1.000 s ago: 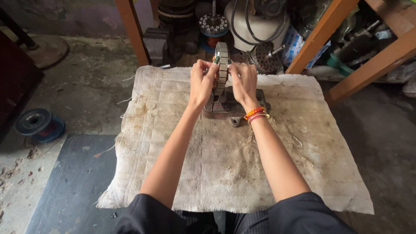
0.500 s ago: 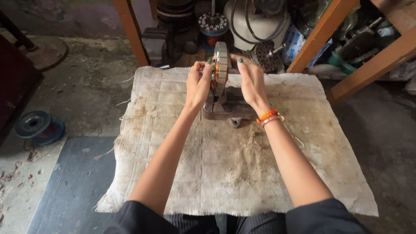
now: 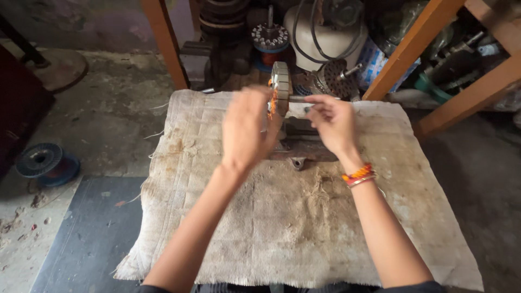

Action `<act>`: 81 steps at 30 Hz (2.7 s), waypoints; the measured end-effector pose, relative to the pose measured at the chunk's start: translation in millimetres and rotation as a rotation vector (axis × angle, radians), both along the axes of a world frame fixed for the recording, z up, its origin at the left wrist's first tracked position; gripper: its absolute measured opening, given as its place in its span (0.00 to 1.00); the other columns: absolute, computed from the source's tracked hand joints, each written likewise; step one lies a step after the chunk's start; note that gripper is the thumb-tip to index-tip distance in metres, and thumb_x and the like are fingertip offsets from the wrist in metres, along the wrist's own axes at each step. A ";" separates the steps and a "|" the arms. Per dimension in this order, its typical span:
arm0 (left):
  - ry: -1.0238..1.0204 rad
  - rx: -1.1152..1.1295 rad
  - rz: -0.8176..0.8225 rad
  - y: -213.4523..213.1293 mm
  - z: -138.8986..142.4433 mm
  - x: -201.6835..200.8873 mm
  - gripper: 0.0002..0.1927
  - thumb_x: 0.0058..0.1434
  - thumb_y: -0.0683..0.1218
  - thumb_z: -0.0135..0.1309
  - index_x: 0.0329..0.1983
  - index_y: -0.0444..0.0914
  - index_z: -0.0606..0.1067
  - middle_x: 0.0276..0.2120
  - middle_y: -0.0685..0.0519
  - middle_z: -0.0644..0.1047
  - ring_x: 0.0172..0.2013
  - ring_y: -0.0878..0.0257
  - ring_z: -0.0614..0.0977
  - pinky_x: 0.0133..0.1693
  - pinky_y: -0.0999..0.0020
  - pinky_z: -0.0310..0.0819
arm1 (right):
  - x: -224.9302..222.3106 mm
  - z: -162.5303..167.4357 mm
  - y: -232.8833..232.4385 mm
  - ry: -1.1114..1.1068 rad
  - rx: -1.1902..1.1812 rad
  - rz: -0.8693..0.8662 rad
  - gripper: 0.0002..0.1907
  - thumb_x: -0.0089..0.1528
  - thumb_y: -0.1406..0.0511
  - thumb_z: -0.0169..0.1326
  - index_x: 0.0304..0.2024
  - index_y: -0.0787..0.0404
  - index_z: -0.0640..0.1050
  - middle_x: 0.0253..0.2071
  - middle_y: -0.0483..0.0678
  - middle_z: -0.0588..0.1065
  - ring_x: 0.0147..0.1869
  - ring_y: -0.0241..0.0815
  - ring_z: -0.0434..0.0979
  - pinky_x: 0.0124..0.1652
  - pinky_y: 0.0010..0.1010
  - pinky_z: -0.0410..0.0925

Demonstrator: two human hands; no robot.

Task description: The person works on a motor armature clamped in a vise on a cloth-covered bench, threading and pressing copper wire into the slots around the commutator. They rotate the armature to reach different sections and continue seating the wire by hand around the circumference.

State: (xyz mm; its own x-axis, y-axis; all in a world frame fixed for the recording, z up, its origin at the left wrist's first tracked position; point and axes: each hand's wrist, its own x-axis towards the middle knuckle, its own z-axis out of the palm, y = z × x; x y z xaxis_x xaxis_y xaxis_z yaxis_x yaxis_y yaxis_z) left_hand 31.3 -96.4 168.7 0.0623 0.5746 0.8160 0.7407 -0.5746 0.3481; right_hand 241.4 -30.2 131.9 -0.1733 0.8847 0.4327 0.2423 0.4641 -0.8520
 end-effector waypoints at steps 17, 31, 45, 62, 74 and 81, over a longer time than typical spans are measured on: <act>-0.830 -0.760 -0.576 -29.8 -45.7 117.1 0.58 0.56 0.40 0.54 0.76 0.30 0.26 0.63 0.38 0.71 0.44 0.59 0.83 0.43 0.68 0.79 | 55.2 29.2 -29.0 0.050 -0.226 0.281 0.15 0.64 0.74 0.52 0.54 0.68 0.78 0.47 0.53 0.82 0.49 0.40 0.85 0.47 0.29 0.78; -0.579 -0.815 -0.530 -56.8 -17.4 106.3 0.37 0.55 0.44 0.55 0.66 0.21 0.62 0.32 0.50 0.79 0.24 0.68 0.81 0.33 0.71 0.77 | 51.0 15.9 15.4 0.003 -0.021 0.539 0.17 0.62 0.79 0.52 0.50 0.65 0.82 0.55 0.53 0.79 0.57 0.41 0.79 0.59 0.35 0.73; -0.670 -0.848 -0.495 -59.0 -21.3 96.0 0.30 0.59 0.44 0.52 0.65 0.29 0.69 0.41 0.50 0.82 0.33 0.68 0.83 0.39 0.72 0.79 | 38.3 37.7 20.8 -0.425 -0.142 0.652 0.23 0.55 0.75 0.57 0.51 0.52 0.83 0.57 0.45 0.79 0.60 0.40 0.77 0.59 0.33 0.70; -0.721 -0.579 -0.233 17.6 15.2 7.1 0.11 0.62 0.45 0.57 0.45 0.38 0.82 0.35 0.51 0.86 0.26 0.69 0.84 0.26 0.73 0.79 | 28.2 13.2 38.6 0.150 0.037 0.385 0.06 0.64 0.70 0.59 0.43 0.61 0.83 0.48 0.50 0.82 0.50 0.36 0.81 0.53 0.28 0.74; -0.912 -0.469 -0.194 49.7 -6.2 -19.9 0.11 0.62 0.40 0.60 0.47 0.36 0.84 0.34 0.52 0.86 0.30 0.72 0.82 0.32 0.75 0.76 | -4.1 13.1 44.1 0.201 -0.120 0.227 0.09 0.67 0.70 0.55 0.47 0.64 0.82 0.37 0.48 0.83 0.33 0.29 0.77 0.31 0.19 0.67; -0.956 -0.464 -0.100 54.6 -13.8 -25.5 0.11 0.61 0.39 0.60 0.46 0.37 0.84 0.34 0.51 0.86 0.30 0.70 0.84 0.32 0.75 0.76 | -10.7 14.5 45.8 0.109 -0.093 0.176 0.09 0.67 0.70 0.55 0.48 0.65 0.82 0.35 0.46 0.82 0.31 0.27 0.77 0.29 0.17 0.66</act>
